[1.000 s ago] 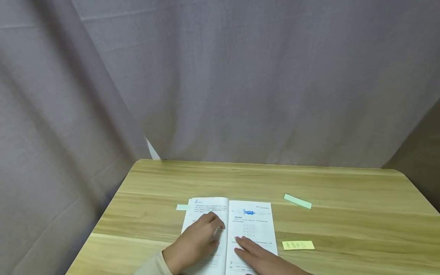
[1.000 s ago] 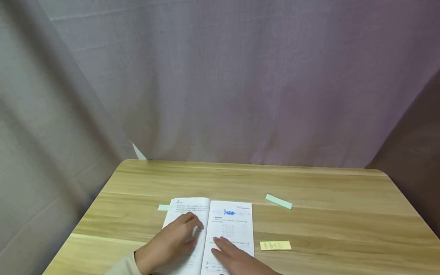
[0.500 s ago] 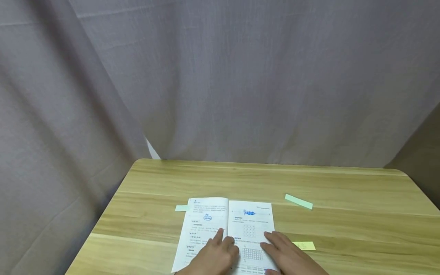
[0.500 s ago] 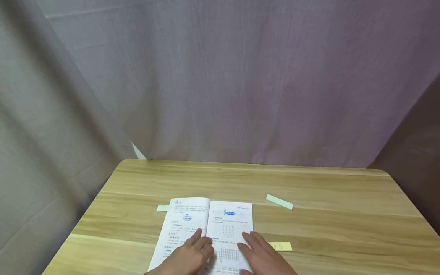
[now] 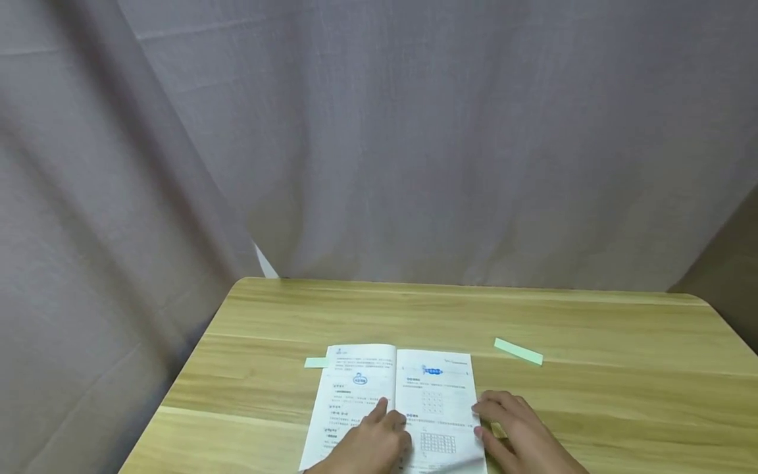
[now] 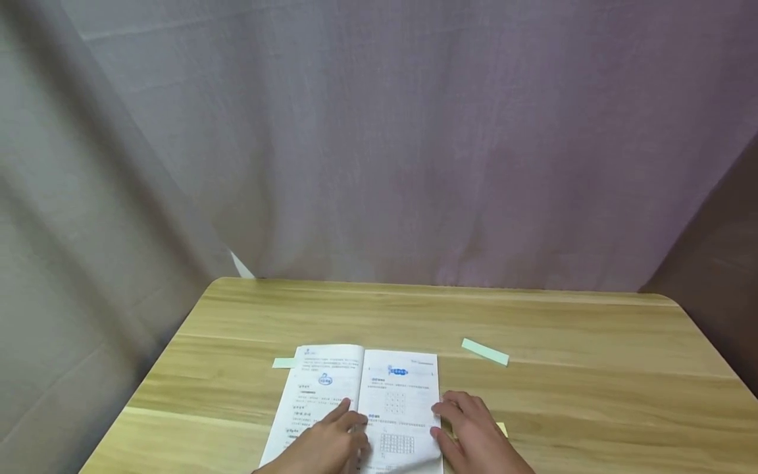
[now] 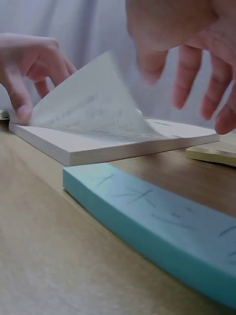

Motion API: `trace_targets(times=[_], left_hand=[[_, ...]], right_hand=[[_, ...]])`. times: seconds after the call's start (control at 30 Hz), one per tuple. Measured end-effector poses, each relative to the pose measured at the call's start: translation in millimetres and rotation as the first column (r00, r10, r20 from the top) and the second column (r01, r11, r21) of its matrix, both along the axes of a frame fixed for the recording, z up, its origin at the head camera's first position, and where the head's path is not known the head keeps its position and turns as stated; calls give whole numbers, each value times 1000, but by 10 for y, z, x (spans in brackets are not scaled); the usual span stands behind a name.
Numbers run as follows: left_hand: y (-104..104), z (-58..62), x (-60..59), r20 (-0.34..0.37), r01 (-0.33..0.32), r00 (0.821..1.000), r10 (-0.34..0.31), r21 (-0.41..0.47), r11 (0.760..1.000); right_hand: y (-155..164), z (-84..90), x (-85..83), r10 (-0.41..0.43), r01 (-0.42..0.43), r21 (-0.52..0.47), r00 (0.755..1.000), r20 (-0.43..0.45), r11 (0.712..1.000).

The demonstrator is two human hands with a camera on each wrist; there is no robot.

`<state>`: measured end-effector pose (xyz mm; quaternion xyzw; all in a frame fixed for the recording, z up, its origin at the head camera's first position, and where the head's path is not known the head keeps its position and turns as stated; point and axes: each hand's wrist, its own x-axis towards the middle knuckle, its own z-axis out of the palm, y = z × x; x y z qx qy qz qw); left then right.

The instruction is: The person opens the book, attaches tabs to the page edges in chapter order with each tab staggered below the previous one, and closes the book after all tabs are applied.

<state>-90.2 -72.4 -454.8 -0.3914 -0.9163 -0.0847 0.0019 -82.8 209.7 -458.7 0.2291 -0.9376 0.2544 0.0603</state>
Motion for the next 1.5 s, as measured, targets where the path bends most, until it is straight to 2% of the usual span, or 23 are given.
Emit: trace_targets(times=[0.13,0.23,0.33,0.37,0.4,0.43,0.5,0.53,0.6,0.63,0.7,0.73,0.83,0.87,0.93,0.97,1.07,1.17,1.2,1.27,1.3,1.33,1.5], left_hand=[[17,13,-3,-2,12,1000,-12,-16,1000],[31,92,10,50,-12,999,12,-9,1000],[18,167,26,181,-81,981,72,44,996],[7,194,35,232,-115,968,98,60,992],[-7,216,46,289,-154,949,125,79,985],[-24,237,56,344,-198,926,153,98,975],[-63,277,69,430,-270,883,189,135,953],[-83,293,73,443,-285,876,191,154,946],[-126,323,73,475,-324,857,198,200,925],[-147,331,63,476,-331,858,190,231,915],[-191,339,31,476,-339,863,168,300,892],[-216,341,9,491,-353,857,157,337,873],[-313,346,-49,554,-411,822,133,415,812],[-349,349,-72,590,-431,800,111,436,790],[-423,354,-114,674,-477,737,47,470,743],[-462,354,-137,710,-493,705,2,488,720],[-568,352,-216,797,-556,588,-135,520,648],[-677,345,-284,846,-624,489,-211,509,594],[-711,340,-301,859,-645,465,-217,496,581],[-769,321,-337,876,-672,434,-212,471,571],[-795,304,-354,883,-684,422,-208,460,567],[-816,286,-368,887,-689,419,-192,449,569],[-908,175,-429,866,-663,491,-96,443,603]], right_hand=[[-31,48,24,-119,120,-60,993,14,991],[-64,80,12,-140,153,-112,983,117,982],[-93,57,-17,-34,60,-151,985,170,987],[-113,43,-30,22,9,-178,985,174,984],[-137,-16,-54,90,-62,-213,988,124,975],[-171,-32,-61,183,-138,-281,972,144,950],[-263,-48,-64,339,-237,-424,923,183,874],[-314,-53,-57,416,-274,-502,888,195,820],[-418,-59,-34,512,-318,-598,839,184,736],[-469,-19,-8,544,-307,-630,810,220,713],[-560,-26,14,546,-349,-605,820,173,715],[-605,-28,24,530,-356,-579,833,159,733],[-719,-41,47,443,-360,-412,888,123,837],[-747,-45,53,413,-349,-354,903,122,868],[-794,-57,53,379,-345,-243,919,111,907],[-809,-63,50,381,-353,-207,917,114,912],[-849,-53,32,410,-381,-177,896,171,907],[-880,-41,6,443,-426,-128,878,180,896],[-886,-41,-3,454,-443,-104,874,171,891],[-892,-54,-20,474,-470,-58,871,133,881],[-894,-64,-28,484,-483,-39,867,117,875],[-893,-73,-36,492,-492,-26,864,104,870],[-909,-99,-53,512,-512,-29,853,102,858]])
